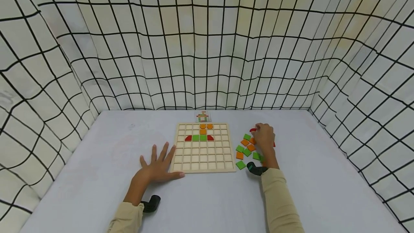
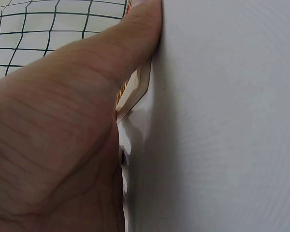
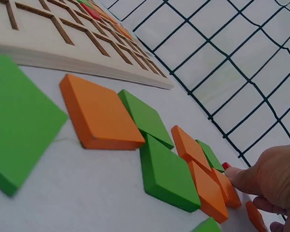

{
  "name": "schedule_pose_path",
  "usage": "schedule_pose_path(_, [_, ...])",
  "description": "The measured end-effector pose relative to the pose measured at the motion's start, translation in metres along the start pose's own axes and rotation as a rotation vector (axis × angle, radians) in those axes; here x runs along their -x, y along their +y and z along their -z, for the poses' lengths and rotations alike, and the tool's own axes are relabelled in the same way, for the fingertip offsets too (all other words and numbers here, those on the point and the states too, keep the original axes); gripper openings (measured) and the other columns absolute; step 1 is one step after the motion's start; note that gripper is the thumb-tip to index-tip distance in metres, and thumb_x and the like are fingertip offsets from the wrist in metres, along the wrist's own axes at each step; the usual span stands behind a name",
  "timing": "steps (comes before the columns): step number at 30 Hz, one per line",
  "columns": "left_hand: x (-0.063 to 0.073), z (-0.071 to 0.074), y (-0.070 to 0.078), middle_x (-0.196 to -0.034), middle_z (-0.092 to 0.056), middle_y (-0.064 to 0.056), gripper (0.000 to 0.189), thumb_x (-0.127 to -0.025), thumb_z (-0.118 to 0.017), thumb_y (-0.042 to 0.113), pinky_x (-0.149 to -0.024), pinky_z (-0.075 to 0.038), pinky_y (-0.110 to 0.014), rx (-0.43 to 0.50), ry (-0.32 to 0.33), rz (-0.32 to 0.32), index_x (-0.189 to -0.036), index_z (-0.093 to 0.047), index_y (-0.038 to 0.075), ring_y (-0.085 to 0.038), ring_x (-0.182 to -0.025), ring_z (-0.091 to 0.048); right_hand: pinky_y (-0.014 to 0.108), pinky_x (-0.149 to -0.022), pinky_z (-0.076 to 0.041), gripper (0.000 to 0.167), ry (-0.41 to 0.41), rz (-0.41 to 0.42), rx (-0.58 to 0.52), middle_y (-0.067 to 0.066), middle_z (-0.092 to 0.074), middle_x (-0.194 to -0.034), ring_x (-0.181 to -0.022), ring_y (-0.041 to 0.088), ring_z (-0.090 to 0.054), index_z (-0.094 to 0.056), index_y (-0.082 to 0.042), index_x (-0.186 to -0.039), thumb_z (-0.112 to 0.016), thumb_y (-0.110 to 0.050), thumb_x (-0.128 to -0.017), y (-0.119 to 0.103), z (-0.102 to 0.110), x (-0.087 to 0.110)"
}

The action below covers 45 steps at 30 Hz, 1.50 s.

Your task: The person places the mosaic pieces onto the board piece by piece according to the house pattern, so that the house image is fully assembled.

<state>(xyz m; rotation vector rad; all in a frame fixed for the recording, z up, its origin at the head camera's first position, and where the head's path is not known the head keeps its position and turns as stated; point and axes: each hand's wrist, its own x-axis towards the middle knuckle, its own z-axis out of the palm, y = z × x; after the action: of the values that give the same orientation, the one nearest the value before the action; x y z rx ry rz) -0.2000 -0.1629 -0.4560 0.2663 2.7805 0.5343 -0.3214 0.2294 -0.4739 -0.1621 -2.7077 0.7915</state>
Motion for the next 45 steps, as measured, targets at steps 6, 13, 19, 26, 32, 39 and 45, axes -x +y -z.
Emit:
schedule_pose_path(6, [0.0,0.0,0.0,-0.165,0.007,-0.017,0.113,-0.078,-0.063,0.072,-0.099,0.012,-0.082,-0.002,-0.003,0.0,-0.158,-0.009,0.015,-0.053,-0.144,0.019,0.05,-0.084,-0.051,0.024,-0.038,0.007,-0.012,0.022,-0.066,-0.108,-0.102,0.038,-0.059,-0.073,0.0,-0.106,-0.07,-0.017,-0.09,0.004,0.005,0.001])
schedule_pose_path(13, [0.001,0.001,0.0,-0.165,0.005,-0.018,0.111,-0.078,-0.064,0.071,-0.099,0.011,-0.082,0.005,0.006,-0.011,-0.158,-0.011,0.013,-0.053,-0.144,0.019,0.052,-0.087,-0.048,0.027,-0.081,0.038,0.109,0.021,-0.065,-0.107,-0.104,0.038,-0.055,-0.071,-0.001,-0.107,-0.069,-0.023,-0.092,0.007,0.005,-0.001])
schedule_pose_path(19, [0.002,0.001,0.001,-0.165,0.006,-0.018,0.112,-0.078,-0.064,0.071,-0.099,0.011,-0.082,-0.008,-0.007,0.002,-0.158,-0.011,0.013,-0.053,-0.144,0.018,0.052,-0.093,-0.043,0.028,-0.084,0.062,0.138,0.02,-0.067,-0.105,-0.106,0.038,-0.054,-0.069,-0.002,-0.108,-0.069,-0.025,-0.092,0.007,0.002,0.001])
schedule_pose_path(26, [0.0,-0.002,0.0,-0.165,0.006,-0.017,0.112,-0.078,-0.063,0.071,-0.099,0.01,-0.082,-0.018,-0.004,0.001,-0.158,-0.011,0.014,-0.052,-0.145,0.018,0.051,-0.093,-0.044,0.028,-0.053,0.149,0.123,0.016,-0.07,-0.102,-0.102,0.035,-0.056,-0.071,-0.003,-0.105,-0.071,-0.027,-0.091,0.002,-0.008,0.0])
schedule_pose_path(32, [-0.001,-0.004,0.0,-0.165,0.005,-0.017,0.112,-0.078,-0.063,0.072,-0.099,0.01,-0.082,-0.023,-0.001,0.002,-0.158,-0.011,0.015,-0.052,-0.145,0.018,0.052,-0.094,-0.044,0.027,-0.069,0.265,0.07,0.013,-0.07,-0.101,-0.102,0.032,-0.056,-0.071,-0.005,-0.105,-0.071,-0.027,-0.09,-0.017,-0.013,0.003])
schedule_pose_path(39, [-0.001,-0.001,0.001,-0.165,0.006,-0.018,0.112,-0.078,-0.063,0.072,-0.099,0.009,-0.082,-0.021,0.006,-0.003,-0.158,-0.011,0.014,-0.053,-0.145,0.018,0.051,-0.094,-0.045,0.029,-0.116,0.38,0.007,0.008,-0.07,-0.103,-0.107,0.029,-0.057,-0.071,-0.008,-0.107,-0.07,-0.032,-0.091,-0.052,-0.018,0.005])
schedule_pose_path(45, [0.001,0.0,0.001,-0.164,0.004,-0.019,0.112,-0.078,-0.063,0.072,-0.099,0.008,-0.083,-0.019,0.011,-0.004,-0.158,-0.012,0.013,-0.054,-0.145,0.016,0.052,-0.089,-0.049,0.026,-0.152,0.488,-0.01,0.006,-0.071,-0.097,-0.107,0.029,-0.058,-0.073,-0.01,-0.103,-0.074,-0.03,-0.088,-0.079,-0.032,0.008])
